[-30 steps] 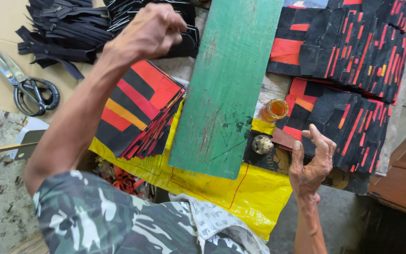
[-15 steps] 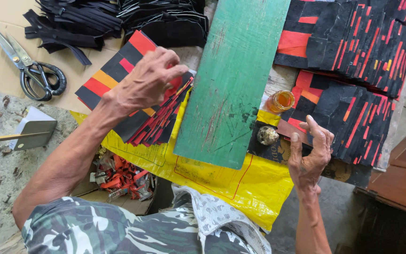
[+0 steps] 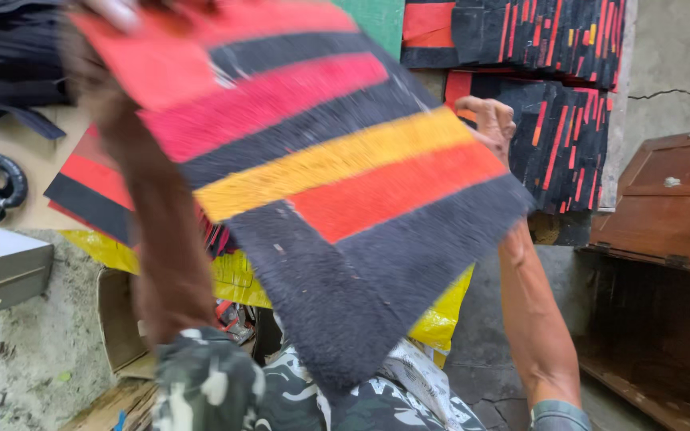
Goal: The person sits at a workbench and assembles layered foam pieces. They pick up black foam pieces, apply glue from a small jar, press the pieces onto patterned red, black and yellow foam sheets, and stack the finished sheets on the table.
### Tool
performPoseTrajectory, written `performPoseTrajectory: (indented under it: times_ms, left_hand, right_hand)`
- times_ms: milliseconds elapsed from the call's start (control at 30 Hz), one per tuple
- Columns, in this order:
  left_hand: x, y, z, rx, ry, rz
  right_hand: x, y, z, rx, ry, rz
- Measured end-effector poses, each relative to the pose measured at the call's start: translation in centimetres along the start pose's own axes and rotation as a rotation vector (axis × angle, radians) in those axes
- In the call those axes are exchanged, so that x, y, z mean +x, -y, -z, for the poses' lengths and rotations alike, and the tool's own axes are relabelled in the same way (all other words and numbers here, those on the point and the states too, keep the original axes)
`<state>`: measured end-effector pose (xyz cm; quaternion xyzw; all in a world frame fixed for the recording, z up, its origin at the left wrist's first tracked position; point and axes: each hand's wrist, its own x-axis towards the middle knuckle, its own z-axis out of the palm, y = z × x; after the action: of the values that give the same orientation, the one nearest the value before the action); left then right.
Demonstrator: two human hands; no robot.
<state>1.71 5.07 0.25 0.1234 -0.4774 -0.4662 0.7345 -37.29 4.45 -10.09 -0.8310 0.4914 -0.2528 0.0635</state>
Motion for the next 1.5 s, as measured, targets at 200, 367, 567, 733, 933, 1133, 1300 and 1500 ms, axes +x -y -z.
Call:
performPoseTrajectory:
  times_ms: [200, 367, 567, 733, 933, 1133, 1300, 1500]
  left_hand:
    - [-4.7, 8.7, -4.7, -0.670, -0.053, 0.232]
    - [-7.1, 11.8, -3.6, -0.856, -0.034, 0.310]
    - [-9.5, 15.8, 0.0, -0.707, -0.313, 0.388]
    - [-11.5, 16.6, 2.9, -0.757, -0.424, 0.636]
    - [-12.8, 13.2, 4.9, -0.762, -0.356, 0.918]
    - [-13.0, 13.3, 5.3, -0.732, -0.291, 1.109]
    - [-14.8, 14.3, 5.1, -0.622, -0.359, 1.107]
    - [-15.1, 12.1, 5.9, 0.425, 0.203, 1.100]
  right_hand:
    - [0.9, -2.4, -2.3, -0.201, 0.167, 0.069]
    - [1.2, -2.6, -2.5, -0.119, 0.118, 0.097]
    - [0.7, -1.7, -0.7, -0.109, 0.107, 0.078]
    - [0.9, -1.4, -0.6, -0.082, 0.127, 0.081]
    - [0.8, -1.8, -1.1, -0.153, 0.199, 0.086]
    - [0.9, -2.2, -1.3, -0.165, 0.190, 0.077]
    - [0.9, -2.5, -1.6, -0.163, 0.189, 0.090]
    - [1.1, -2.3, -1.4, -0.113, 0.184, 0.107]
